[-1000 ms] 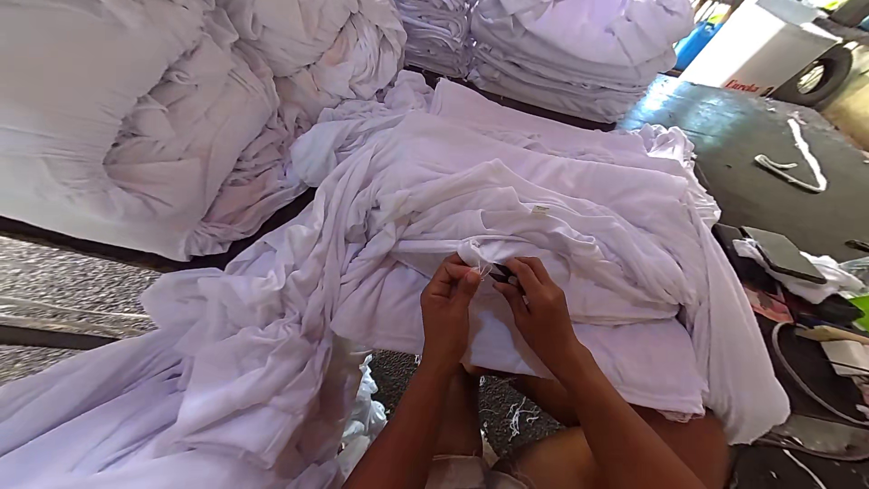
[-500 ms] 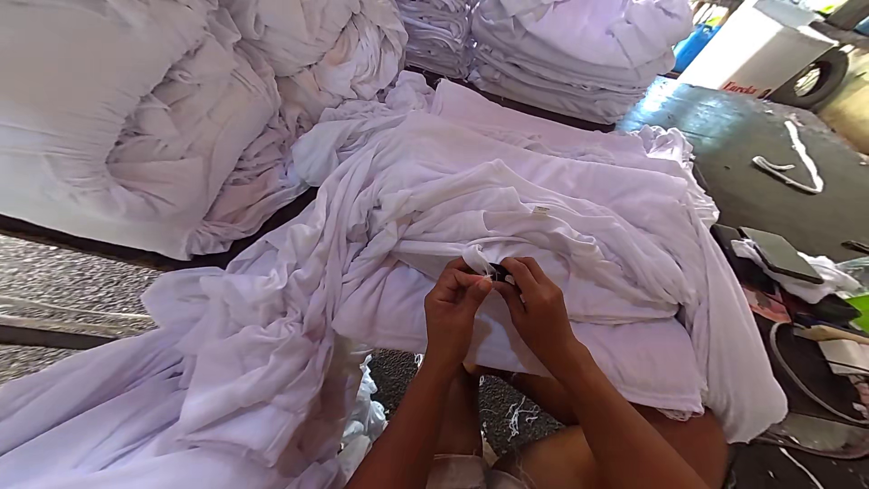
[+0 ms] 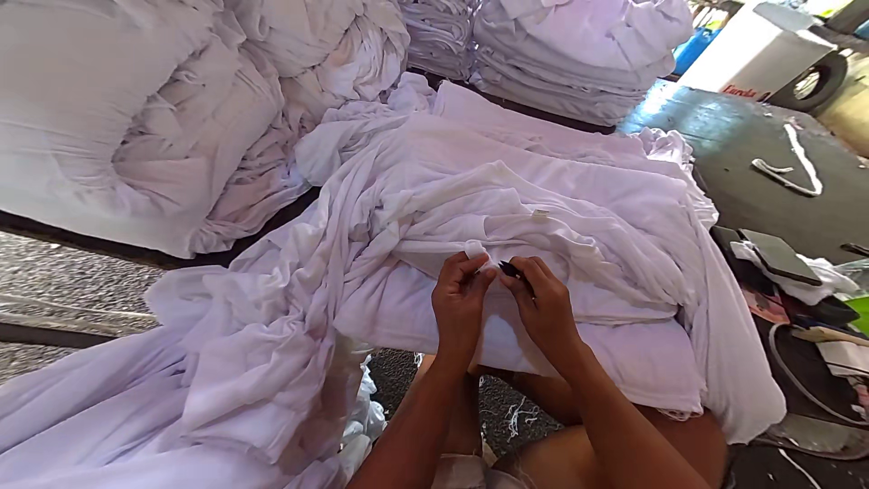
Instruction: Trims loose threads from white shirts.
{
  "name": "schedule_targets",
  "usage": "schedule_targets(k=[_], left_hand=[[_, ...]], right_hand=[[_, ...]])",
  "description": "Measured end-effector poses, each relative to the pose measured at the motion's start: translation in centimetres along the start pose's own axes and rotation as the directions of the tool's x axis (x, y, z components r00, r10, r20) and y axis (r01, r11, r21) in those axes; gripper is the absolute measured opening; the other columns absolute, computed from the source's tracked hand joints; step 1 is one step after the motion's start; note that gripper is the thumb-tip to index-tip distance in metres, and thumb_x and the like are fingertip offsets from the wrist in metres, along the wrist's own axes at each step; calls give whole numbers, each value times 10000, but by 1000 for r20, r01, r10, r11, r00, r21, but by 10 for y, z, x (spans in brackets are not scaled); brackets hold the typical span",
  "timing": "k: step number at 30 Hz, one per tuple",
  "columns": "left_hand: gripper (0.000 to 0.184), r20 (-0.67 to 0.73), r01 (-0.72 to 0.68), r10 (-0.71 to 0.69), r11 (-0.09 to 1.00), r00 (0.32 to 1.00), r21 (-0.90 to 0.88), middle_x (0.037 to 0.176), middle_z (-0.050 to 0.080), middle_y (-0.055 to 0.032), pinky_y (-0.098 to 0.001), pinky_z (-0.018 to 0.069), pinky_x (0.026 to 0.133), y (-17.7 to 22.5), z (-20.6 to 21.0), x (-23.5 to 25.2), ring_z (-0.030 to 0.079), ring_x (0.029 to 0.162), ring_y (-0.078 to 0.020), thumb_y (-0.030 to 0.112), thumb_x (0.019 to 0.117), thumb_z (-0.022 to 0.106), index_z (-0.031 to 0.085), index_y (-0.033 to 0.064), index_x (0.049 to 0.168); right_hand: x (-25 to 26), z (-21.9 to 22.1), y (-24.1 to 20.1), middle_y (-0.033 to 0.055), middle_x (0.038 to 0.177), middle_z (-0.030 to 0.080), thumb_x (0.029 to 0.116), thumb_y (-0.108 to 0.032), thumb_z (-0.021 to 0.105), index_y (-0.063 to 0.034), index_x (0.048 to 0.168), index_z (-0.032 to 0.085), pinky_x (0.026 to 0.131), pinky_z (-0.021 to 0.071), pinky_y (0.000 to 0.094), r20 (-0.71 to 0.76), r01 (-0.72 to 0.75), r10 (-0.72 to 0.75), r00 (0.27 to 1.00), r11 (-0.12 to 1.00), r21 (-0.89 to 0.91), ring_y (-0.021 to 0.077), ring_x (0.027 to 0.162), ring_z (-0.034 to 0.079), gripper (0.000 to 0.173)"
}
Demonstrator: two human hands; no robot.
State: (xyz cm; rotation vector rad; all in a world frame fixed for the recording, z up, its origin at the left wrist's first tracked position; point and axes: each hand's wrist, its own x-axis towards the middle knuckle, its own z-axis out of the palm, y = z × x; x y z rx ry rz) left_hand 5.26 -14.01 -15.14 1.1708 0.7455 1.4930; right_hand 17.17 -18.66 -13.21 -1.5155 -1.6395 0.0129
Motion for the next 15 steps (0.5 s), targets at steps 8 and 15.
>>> schedule_targets(k=[8,15], left_hand=[[120,127,28,-13,992,992,-121,1111,659,-28,-230,548,878,-2,-13,-2,638,988,-42,67,967,607,635,40,853],[156,41,108,-104,988,994,-111,927,653,32,-223,571,808,14,-8,-4,652,840,-25,-60,925,606,563,9,1057]], right_hand=[[-8,-2,4,172,1026,694,995,-194,629,48,1129,697,732,560,240,64,-5,5,998,1000,5,156,806,669,284],[-1,-6,1,121,1044,671,1010,-133,596,103,1234,622,706,541,160,130,-207,171,977,908,364,31,784,630,327]])
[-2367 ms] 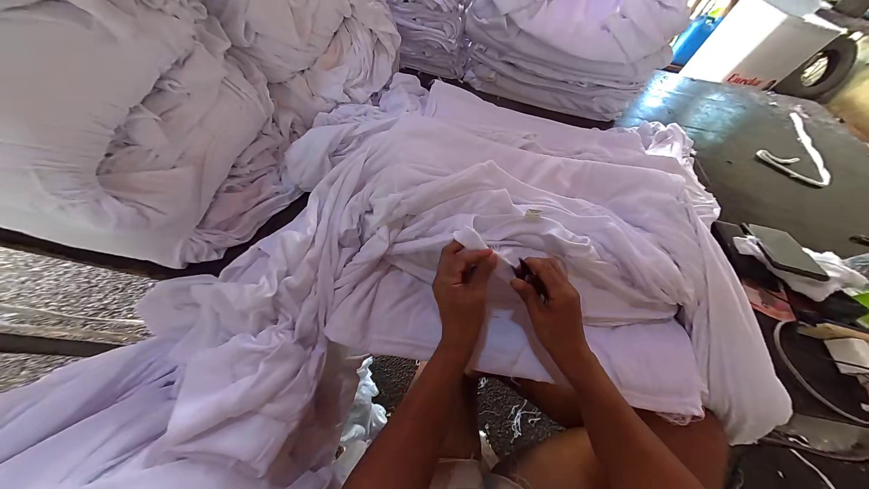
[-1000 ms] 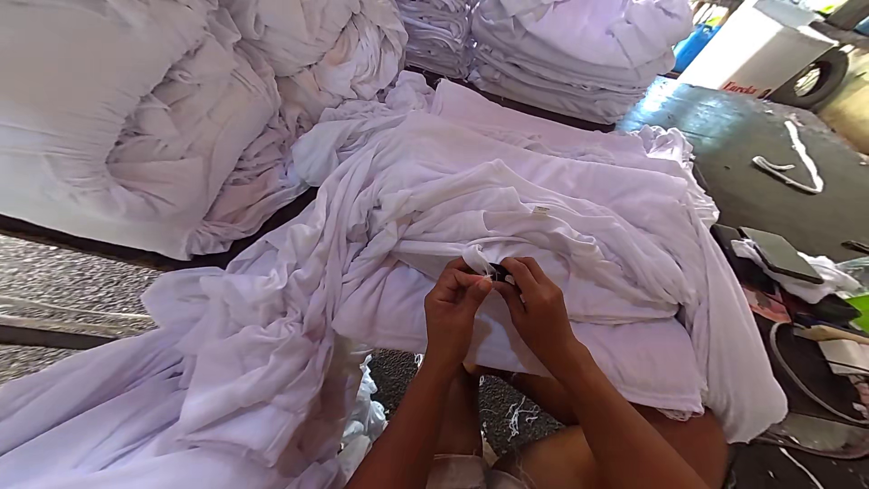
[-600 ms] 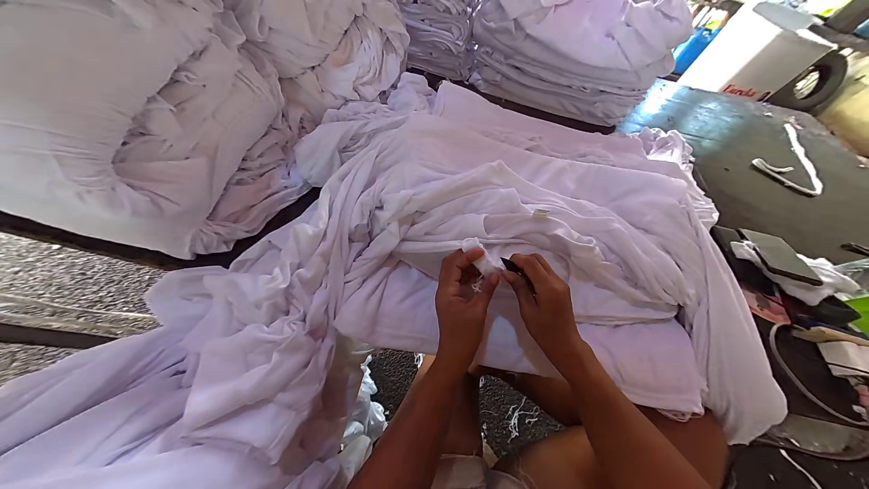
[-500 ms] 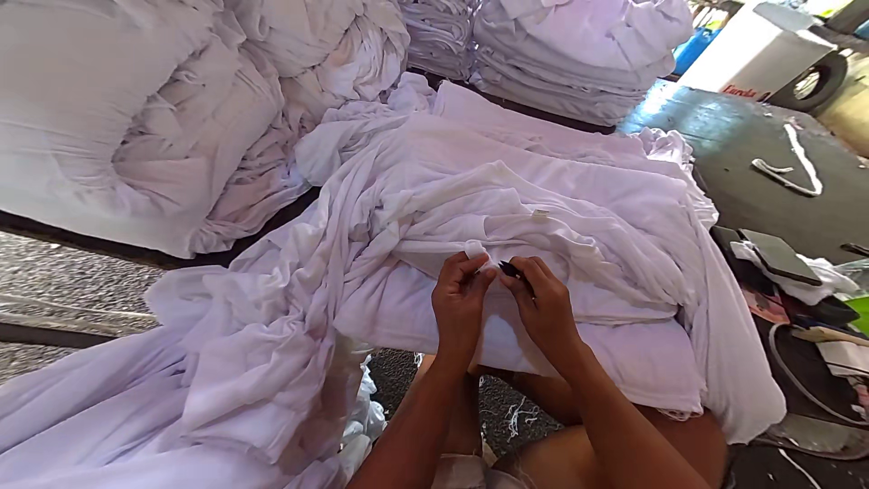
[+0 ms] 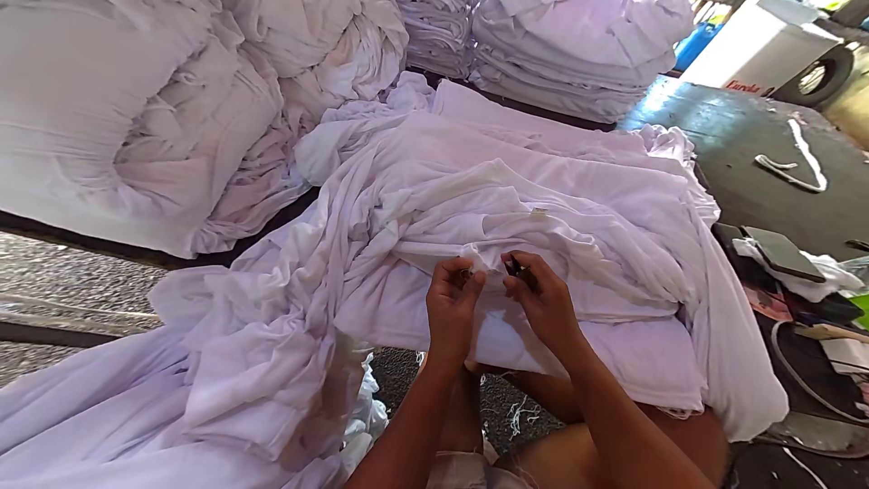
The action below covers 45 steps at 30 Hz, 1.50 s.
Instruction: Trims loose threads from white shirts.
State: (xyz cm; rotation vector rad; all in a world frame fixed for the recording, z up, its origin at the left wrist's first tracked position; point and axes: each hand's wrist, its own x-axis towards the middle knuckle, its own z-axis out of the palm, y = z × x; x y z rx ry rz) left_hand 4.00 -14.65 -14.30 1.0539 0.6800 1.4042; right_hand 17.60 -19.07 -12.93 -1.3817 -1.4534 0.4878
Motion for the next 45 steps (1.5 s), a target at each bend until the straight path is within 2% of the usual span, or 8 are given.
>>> schedule_targets(k=[3,7,12,16,20,29,36,45], left_hand=[[100,45,-186,180,965,983,188,914,671,-7,-199,570,796,1,-1,-10,654,841,-17,-47,914,632,610,-58,1011],[47,179,-343,314,926,932,160,984,661,-15,-166,563,775,1,-3,-29,645,883,-6,7,955,606,652,2,961],[130,-60,-12,18,994,998,105,896,628,28,-179,551,694,12,-7,-23,621,735,-1,-11,971,558,523,-25,1095],[451,-11,240,-241,963,971,123,1105,595,-88,-183,534,655,20,-9,-15,603,724,-34,40,979,585,402,-110,1363],[121,51,276,-290,943,956,188,719,601,46,-143,431,506,18,-8,-11,498,530,15,46,1015,561,629,-30,1080],[165,145,56,-101,956,984,287,681,552,119,-99,394,535,14,-29,-20,473,568,71,43,999,528,670,27,916],[164,183,-82,29,954,983,290,692,561,128,-84,404,548,22,-32,-23,482,591,90,34,990,525,668,24,910],[173,258,-133,63,956,964,263,701,573,119,-82,414,569,16,-28,-28,493,609,92,47,991,531,676,16,902]], right_hand=[[3,-5,-10,12,987,692,1066,-159,481,34,1273,561,638,547,183,213,-213,147,966,921,326,27,738,648,293],[2,-6,-13,-4,1213,651,1076,-257,492,-24,1230,578,658,546,174,412,-331,104,905,782,529,1,789,636,292],[1,-5,-12,23,1287,641,1080,-257,476,-42,1226,556,636,551,176,397,-343,112,911,741,577,8,745,648,272],[0,-2,-14,17,1266,641,1068,-242,494,-35,1229,556,632,547,174,412,-358,115,904,729,583,3,722,634,269],[-3,0,-14,-21,1109,683,1070,-246,508,-37,1263,559,619,547,179,417,-345,88,904,727,593,7,692,628,289],[-16,4,-5,192,1329,631,996,-128,625,96,1209,655,795,542,169,194,97,-114,974,991,92,52,940,659,310],[-19,7,9,196,1253,694,1018,-202,607,16,1144,716,882,583,306,87,341,-335,938,851,-399,235,1063,720,275],[-8,16,9,160,1144,735,988,-132,615,-27,1042,769,824,585,347,49,347,-392,919,744,-571,291,976,721,194]])
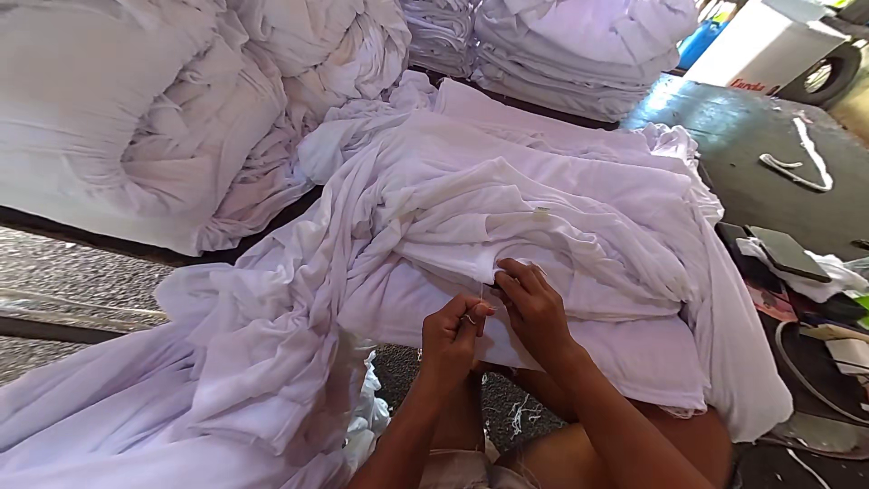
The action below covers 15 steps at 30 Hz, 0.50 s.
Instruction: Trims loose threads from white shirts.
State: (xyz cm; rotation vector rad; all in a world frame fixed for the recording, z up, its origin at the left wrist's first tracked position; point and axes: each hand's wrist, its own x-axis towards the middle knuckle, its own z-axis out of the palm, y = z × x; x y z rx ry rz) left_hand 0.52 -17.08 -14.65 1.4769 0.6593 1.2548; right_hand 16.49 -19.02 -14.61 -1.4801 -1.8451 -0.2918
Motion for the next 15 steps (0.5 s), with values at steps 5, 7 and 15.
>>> schedule_targets(k=[5,7,15], left_hand=[[175,-47,12,-12,1000,999,1,700,573,122,-85,408,554,2,-5,2,487,598,88,31,990,522,675,22,904],[170,-40,6,-6,1000,999,0,702,574,121,-84,412,557,1,-6,3,493,603,89,32,989,527,675,19,908],[177,46,-12,10,999,999,36,731,629,89,-91,463,614,-4,-2,2,551,647,77,47,983,548,697,-5,903]], right_hand=[[-5,-2,4,179,1185,717,990,-187,633,-4,1108,743,909,572,346,48,-16,10,999,993,117,290,1052,707,243],[-6,-3,4,185,1164,715,994,-199,630,1,1122,731,917,566,338,48,-19,12,999,989,145,286,1055,701,258],[3,-4,6,165,1024,726,987,-179,632,-7,1065,756,860,570,316,53,-86,78,996,984,159,264,964,703,226]])
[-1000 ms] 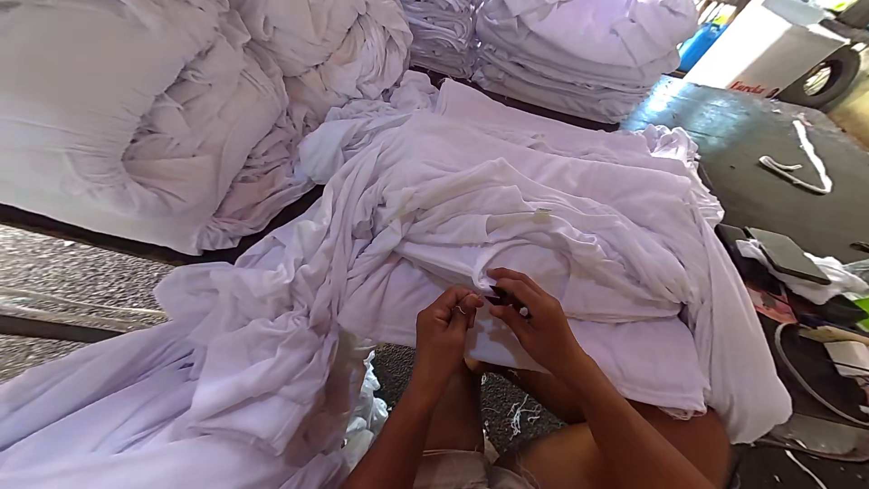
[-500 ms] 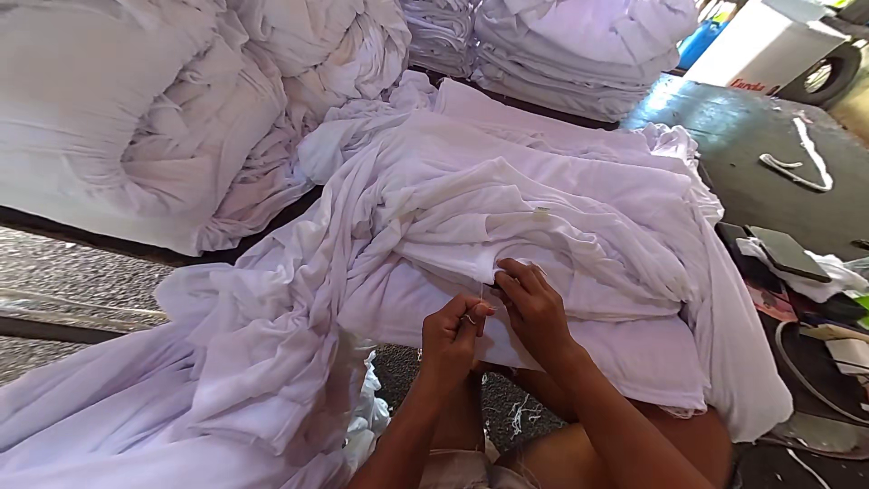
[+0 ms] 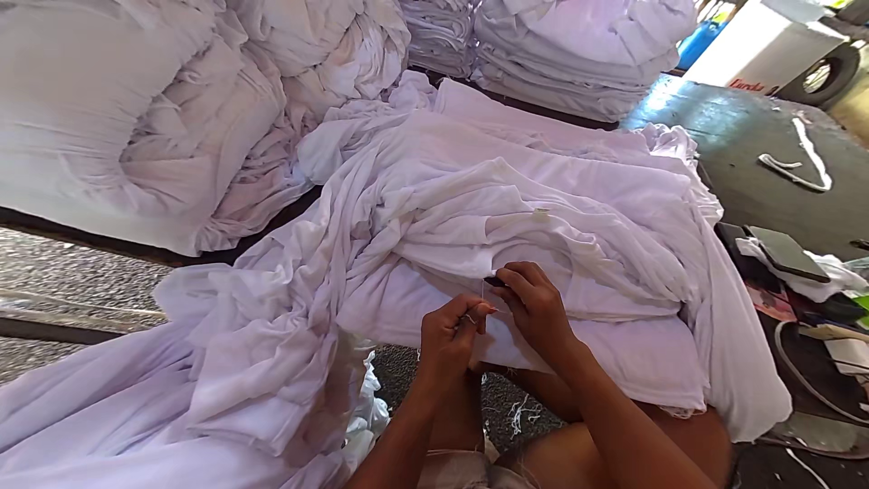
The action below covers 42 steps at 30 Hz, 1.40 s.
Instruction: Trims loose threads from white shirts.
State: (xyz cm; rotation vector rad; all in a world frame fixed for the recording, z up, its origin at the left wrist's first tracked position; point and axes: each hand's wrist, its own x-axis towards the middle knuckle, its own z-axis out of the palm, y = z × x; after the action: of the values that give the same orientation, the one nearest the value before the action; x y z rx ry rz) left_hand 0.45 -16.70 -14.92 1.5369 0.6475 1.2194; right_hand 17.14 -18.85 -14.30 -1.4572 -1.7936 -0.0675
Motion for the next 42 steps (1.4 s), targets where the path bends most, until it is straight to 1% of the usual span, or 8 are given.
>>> schedule_targets(k=[5,12,17,24,26,29,33,42], left_hand=[[231,269,-88,70,995,961,54,828,712,15,-179,496,855,-6,-16,2,633,860,-6,179,996,602,742,25,897],[258,276,-186,166,981,947,46,828,707,1,-177,498,849,-8,-12,1,636,868,-28,220,1012,593,725,33,893],[534,433,-188,141,980,890,69,852,721,-30,-219,485,877,-9,-19,3,640,913,-65,387,1075,445,734,38,793],[342,128,-70,39,966,991,250,845,691,-76,-201,532,793,3,-11,6,659,831,-54,258,995,600,696,-31,839],[264,-8,101,-104,952,995,288,854,679,-73,-200,535,758,9,-7,10,650,790,-50,210,976,634,677,-48,943],[285,24,246,-263,929,965,278,972,700,-107,-229,548,783,11,-5,16,667,833,-82,175,984,643,658,-55,1153],[187,56,117,-139,948,989,295,856,714,-84,-177,542,754,5,0,11,669,766,-41,110,982,611,721,-41,980],[168,43,-16,9,982,999,188,840,707,-25,-137,536,775,4,-8,6,651,783,22,96,958,614,714,-35,920]], right_hand=[[1,-5,4,172,1066,712,996,-201,627,11,1109,735,813,564,271,86,-80,71,994,991,110,206,919,689,263],[-2,-2,5,167,1049,720,998,-164,619,8,1090,746,867,562,278,62,-52,45,997,990,131,210,957,699,233],[1,-6,6,168,1053,723,996,-159,619,21,1087,743,862,557,235,72,-86,75,995,983,165,176,954,701,237],[-1,-7,5,161,1064,723,999,-156,618,27,1085,739,868,547,209,86,-93,77,993,975,199,148,961,697,236],[-1,-7,5,161,1066,720,999,-152,618,28,1086,736,864,547,207,88,-93,76,993,974,206,145,959,695,232],[-3,-7,4,169,1077,717,998,-152,622,28,1090,733,867,547,211,89,-82,65,994,976,203,152,965,693,231],[-5,-8,5,172,1097,715,996,-165,627,24,1105,728,865,549,229,97,-59,42,994,983,176,169,970,692,240],[-8,0,6,185,1124,720,981,-177,642,8,1135,730,915,568,358,83,60,-66,994,995,74,276,1036,705,256]])
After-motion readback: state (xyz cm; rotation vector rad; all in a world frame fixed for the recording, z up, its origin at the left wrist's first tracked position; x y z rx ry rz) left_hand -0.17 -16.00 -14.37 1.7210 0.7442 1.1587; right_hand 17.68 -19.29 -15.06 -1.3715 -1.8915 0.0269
